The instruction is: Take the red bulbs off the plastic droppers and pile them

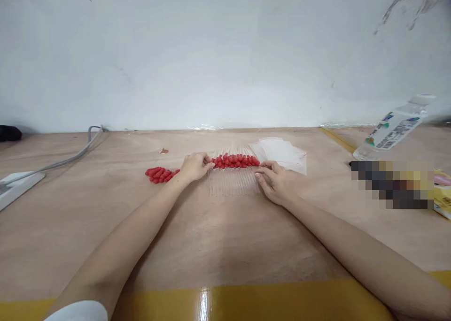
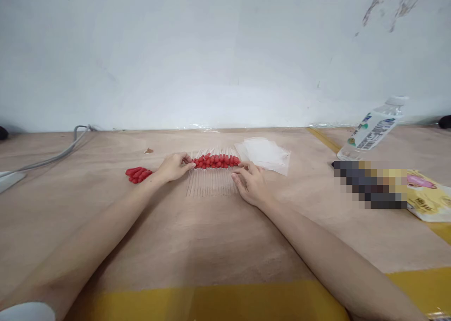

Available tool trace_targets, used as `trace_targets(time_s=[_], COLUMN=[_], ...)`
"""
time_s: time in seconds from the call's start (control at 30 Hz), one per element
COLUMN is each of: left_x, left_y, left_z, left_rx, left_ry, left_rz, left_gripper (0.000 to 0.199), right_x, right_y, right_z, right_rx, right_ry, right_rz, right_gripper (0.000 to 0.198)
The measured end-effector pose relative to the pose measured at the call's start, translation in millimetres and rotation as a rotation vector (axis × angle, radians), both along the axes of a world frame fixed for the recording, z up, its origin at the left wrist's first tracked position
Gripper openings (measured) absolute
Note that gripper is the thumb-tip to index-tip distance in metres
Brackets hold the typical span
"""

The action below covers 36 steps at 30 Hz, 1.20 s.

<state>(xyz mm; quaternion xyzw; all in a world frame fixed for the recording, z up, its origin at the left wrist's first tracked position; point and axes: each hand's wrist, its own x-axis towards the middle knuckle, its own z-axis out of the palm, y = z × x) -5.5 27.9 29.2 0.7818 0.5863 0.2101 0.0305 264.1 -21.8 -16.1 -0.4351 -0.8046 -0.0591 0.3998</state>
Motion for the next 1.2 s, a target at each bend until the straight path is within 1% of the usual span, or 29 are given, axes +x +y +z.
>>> trace_targets(time_s=[0.1,0.17,0.23,0.33,0.4,0.53,0.6,0.67,0.73,0.8,0.9,0.97,1.0,1.07,1.2], left_x=[0,-3,-7,-13,-14,-8,-4,-1,-1,-1,2,7,10,15,18], left_y=[-7,-17,-30,-53,-68,-87,-90,-90,-90,-89,-89,-88,-88,-87,-88], left_z=[-3.0,-3.5,-3.8,-7.2,-12.2,-22.6,-25.1,-25.4,-24.6,-23.8,-24.4,-26.4,-27.7,-30.4,-33.6], left_rx=[0.049,0.125,0.227,0.363,0.443,0.542,0.570,0.597,0.611,0.598,0.517,0.451,0.430,0.424,0.466], left_ry=[-0.023,-0.057,-0.095,-0.111,-0.101,-0.037,-0.003,0.008,0.009,-0.003,-0.046,-0.067,-0.072,-0.078,-0.075], left_rz=[0.076,0.119,0.108,-0.014,-0.115,-0.357,-0.459,-0.515,-0.536,-0.536,-0.540,-0.565,-0.583,-0.616,-0.639], left_gripper=[0.017,0.016,0.016,0.015,0.013,0.005,0.005,0.008,0.010,0.010,0.020,0.030,0.031,0.027,0.019], right_x=[0,-1,-2,-4,-7,-16,-22,-27,-31,-33,-35,-37,-38,-41,-45], right_y=[-1,0,-1,-6,-12,-26,-28,-26,-23,-21,-23,-25,-26,-26,-25], right_z=[1,1,1,5,12,24,24,18,11,6,6,7,8,8,5], right_rx=[-0.011,-0.002,0.020,0.059,0.075,0.081,0.093,0.106,0.106,0.106,0.118,0.121,0.119,0.116,0.131], right_ry=[-0.004,0.004,0.022,0.068,0.069,-0.101,-0.176,-0.196,-0.193,-0.183,-0.172,-0.183,-0.193,-0.198,-0.154], right_rz=[-0.004,-0.005,0.004,0.052,0.112,0.265,0.339,0.388,0.406,0.404,0.400,0.405,0.412,0.430,0.463], right_gripper=[0.023,0.021,0.020,0.020,0.026,0.042,0.041,0.032,0.023,0.019,0.017,0.017,0.017,0.016,0.017])
